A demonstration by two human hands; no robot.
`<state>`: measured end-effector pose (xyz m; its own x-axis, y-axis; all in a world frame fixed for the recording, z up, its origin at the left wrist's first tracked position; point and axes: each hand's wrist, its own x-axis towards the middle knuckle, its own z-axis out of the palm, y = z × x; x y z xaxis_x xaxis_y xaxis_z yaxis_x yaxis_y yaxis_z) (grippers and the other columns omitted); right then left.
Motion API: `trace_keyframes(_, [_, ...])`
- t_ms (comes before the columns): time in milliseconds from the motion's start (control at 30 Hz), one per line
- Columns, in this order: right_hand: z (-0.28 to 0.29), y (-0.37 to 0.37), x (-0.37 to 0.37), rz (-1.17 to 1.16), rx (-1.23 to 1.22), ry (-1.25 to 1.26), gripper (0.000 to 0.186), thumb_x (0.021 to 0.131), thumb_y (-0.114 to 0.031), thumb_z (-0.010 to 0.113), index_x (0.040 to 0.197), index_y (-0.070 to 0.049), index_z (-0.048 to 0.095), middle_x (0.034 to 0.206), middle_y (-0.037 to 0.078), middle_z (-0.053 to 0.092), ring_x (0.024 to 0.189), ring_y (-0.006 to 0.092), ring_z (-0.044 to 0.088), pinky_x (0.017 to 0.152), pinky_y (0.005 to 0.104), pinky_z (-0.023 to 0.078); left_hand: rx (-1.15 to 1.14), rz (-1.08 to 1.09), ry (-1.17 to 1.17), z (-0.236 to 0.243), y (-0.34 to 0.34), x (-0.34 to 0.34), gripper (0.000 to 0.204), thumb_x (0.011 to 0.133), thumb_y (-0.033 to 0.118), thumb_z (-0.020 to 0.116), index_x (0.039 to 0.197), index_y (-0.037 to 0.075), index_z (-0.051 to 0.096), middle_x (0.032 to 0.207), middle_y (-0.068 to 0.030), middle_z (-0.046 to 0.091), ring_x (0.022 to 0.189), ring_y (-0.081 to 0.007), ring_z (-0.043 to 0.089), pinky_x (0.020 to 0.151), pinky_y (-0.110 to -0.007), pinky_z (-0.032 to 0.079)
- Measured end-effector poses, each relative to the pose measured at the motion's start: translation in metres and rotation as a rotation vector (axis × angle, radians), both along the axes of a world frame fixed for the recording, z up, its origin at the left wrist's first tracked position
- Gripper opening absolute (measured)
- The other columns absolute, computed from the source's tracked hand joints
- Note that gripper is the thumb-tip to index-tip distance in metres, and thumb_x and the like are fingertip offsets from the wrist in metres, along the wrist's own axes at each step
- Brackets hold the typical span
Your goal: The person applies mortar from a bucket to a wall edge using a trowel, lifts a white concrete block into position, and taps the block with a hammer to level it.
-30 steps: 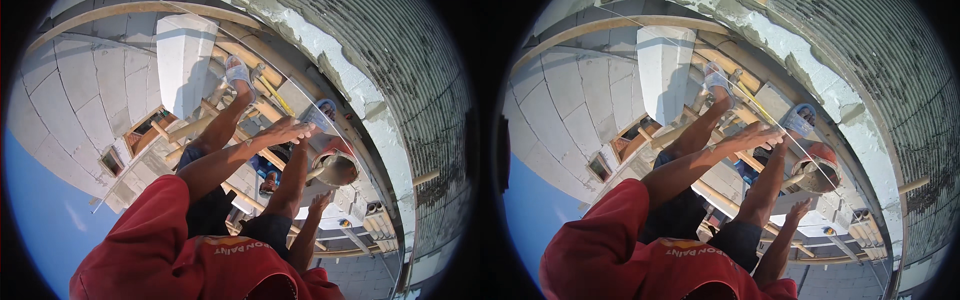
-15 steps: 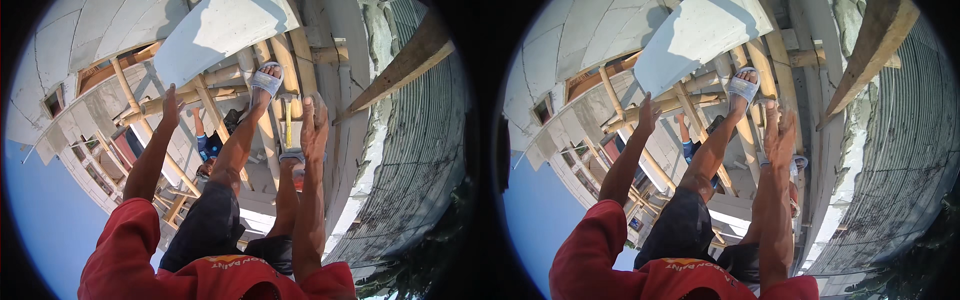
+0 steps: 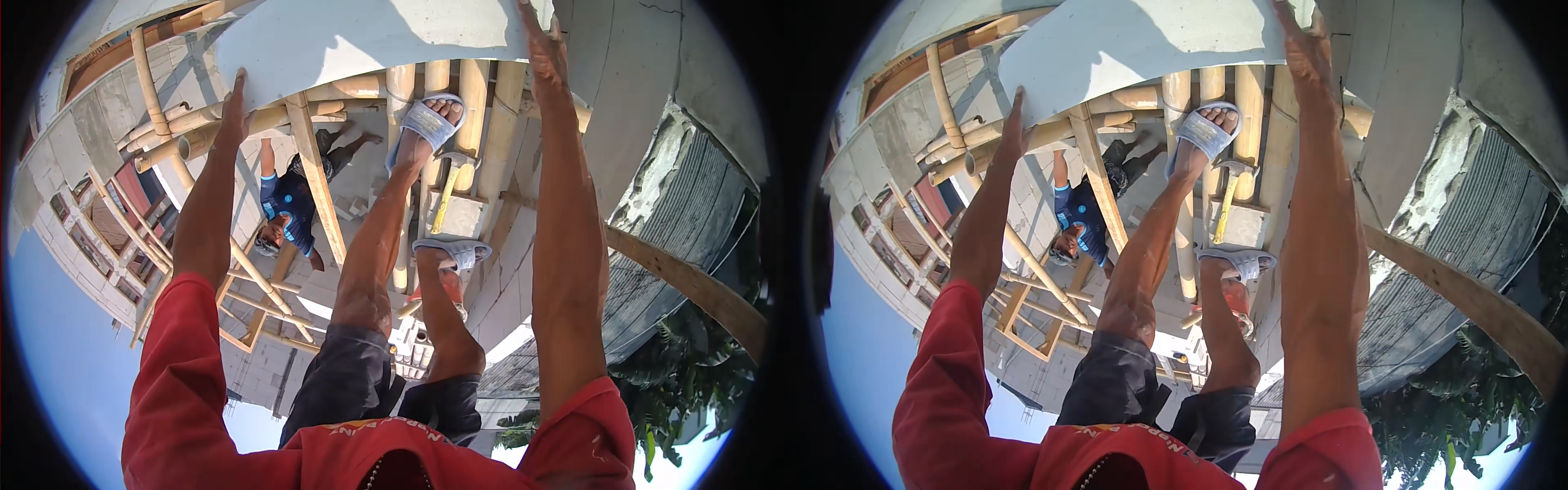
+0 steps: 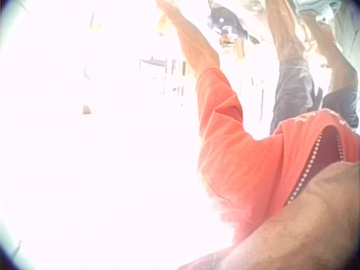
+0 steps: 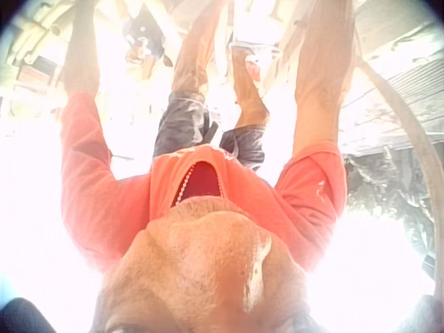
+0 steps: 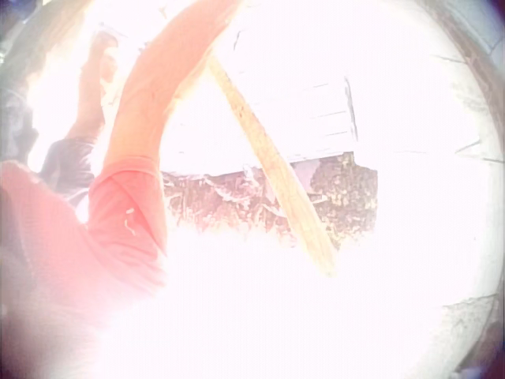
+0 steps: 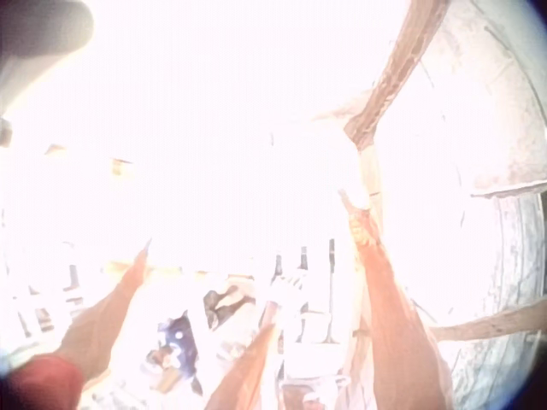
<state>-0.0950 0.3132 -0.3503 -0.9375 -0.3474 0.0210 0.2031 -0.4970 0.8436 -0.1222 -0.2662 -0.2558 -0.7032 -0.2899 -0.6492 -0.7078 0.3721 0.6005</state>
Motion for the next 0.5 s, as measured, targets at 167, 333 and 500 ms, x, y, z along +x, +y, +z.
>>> trace_keyframes(167, [-0.016, -0.015, 0.016, 0.134, -0.36, 0.183, 0.054, 0.108, -0.022, 0.036, 0.159, -0.01, 0.025, 0.097, 0.004, 0.063, 0.059, 0.0121, 0.048, 0.056, 0.0262, 0.048, 0.062, 0.271, -0.119, 0.015, -0.001, -0.007, 0.091, 0.084, 0.065, 0.07, 0.149, 0.008, 0.042, 0.147, -0.0097, 0.046, 0.138, -0.0253, 0.039, 0.111, -0.049, 0.032])
trace_keyframes(333, [-0.035, 0.037, -0.009, 0.059, -0.22, -0.02, 0.061, 0.106, -0.041, 0.038, 0.158, -0.01, 0.029, 0.138, 0.018, 0.051, 0.124, 0.0294, 0.043, 0.102, 0.0414, 0.039, 0.089, 0.237, -0.227, 0.028, 0.034, -0.004, 0.1, 0.082, 0.071, 0.066, 0.155, 0.013, 0.031, 0.155, -0.0111, 0.037, 0.145, -0.0291, 0.031, 0.117, -0.053, 0.023])
trace_keyframes(500, [0.01, 0.019, -0.057, -0.248, -1.63, -0.262, 0.056, 0.106, -0.041, 0.039, 0.147, -0.005, 0.044, 0.144, 0.025, 0.051, 0.137, 0.0328, 0.046, 0.114, 0.047, 0.036, -0.035, 0.22, -0.421, 0.084, 0.034, 0.029, 0.103, 0.078, 0.075, 0.067, 0.154, 0.014, 0.033, 0.153, -0.0121, 0.039, 0.142, -0.0306, 0.035, 0.115, -0.054, 0.024])
